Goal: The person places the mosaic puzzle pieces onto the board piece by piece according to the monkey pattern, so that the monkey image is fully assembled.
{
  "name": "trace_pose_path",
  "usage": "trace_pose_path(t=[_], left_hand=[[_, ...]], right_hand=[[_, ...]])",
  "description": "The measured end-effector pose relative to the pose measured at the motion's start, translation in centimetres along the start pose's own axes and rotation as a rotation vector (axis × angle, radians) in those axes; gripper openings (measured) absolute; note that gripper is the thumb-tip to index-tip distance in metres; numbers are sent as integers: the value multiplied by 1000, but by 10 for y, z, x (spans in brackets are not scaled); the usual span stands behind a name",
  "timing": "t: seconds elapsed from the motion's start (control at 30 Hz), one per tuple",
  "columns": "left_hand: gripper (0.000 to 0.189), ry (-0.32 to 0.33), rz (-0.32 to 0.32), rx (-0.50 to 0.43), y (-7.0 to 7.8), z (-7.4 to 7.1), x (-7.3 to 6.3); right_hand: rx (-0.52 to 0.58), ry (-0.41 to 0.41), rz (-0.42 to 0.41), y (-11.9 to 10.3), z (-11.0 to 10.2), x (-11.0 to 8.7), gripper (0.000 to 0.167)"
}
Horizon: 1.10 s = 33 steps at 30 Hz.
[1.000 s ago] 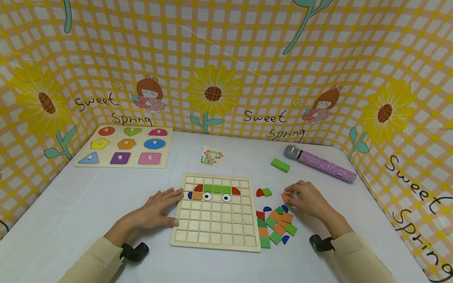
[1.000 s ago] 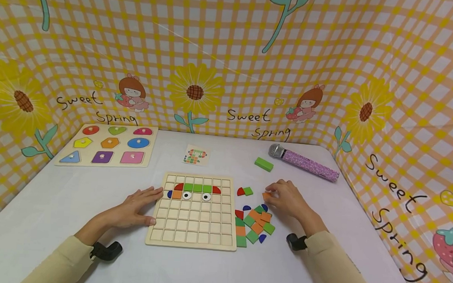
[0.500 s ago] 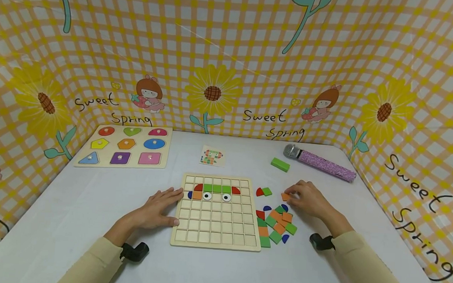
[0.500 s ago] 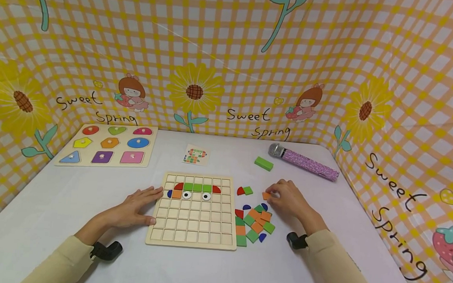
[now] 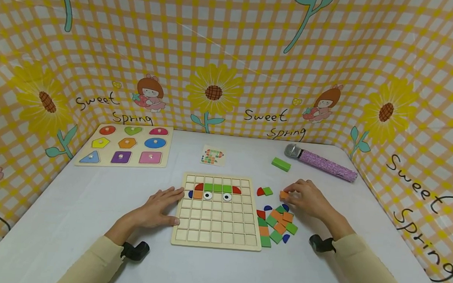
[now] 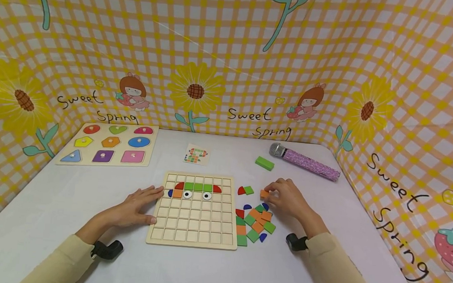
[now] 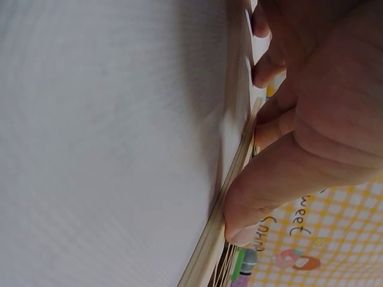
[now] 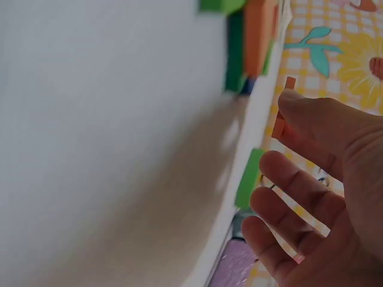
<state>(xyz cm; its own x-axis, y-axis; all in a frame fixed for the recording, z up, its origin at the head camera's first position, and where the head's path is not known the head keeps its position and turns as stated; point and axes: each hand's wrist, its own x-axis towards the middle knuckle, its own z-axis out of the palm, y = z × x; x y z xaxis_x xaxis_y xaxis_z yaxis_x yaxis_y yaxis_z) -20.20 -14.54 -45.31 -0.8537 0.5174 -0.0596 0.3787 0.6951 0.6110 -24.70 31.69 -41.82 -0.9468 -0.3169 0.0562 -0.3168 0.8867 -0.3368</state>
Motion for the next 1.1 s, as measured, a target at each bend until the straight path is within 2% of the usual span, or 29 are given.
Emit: trace_pose_path(t=[0.4,0.77,1.1], left_hand=[[80,-3,0,7,2,-2,-1],[79,4,12,9,2,-3,-2],[79,5,15,1,1,-2,-2]], right_hand=[[5,44,-66,-53,1,6,25],[-4,52,-152,-98,16,20,24],[-5,47,-131,-122,31,31,24]])
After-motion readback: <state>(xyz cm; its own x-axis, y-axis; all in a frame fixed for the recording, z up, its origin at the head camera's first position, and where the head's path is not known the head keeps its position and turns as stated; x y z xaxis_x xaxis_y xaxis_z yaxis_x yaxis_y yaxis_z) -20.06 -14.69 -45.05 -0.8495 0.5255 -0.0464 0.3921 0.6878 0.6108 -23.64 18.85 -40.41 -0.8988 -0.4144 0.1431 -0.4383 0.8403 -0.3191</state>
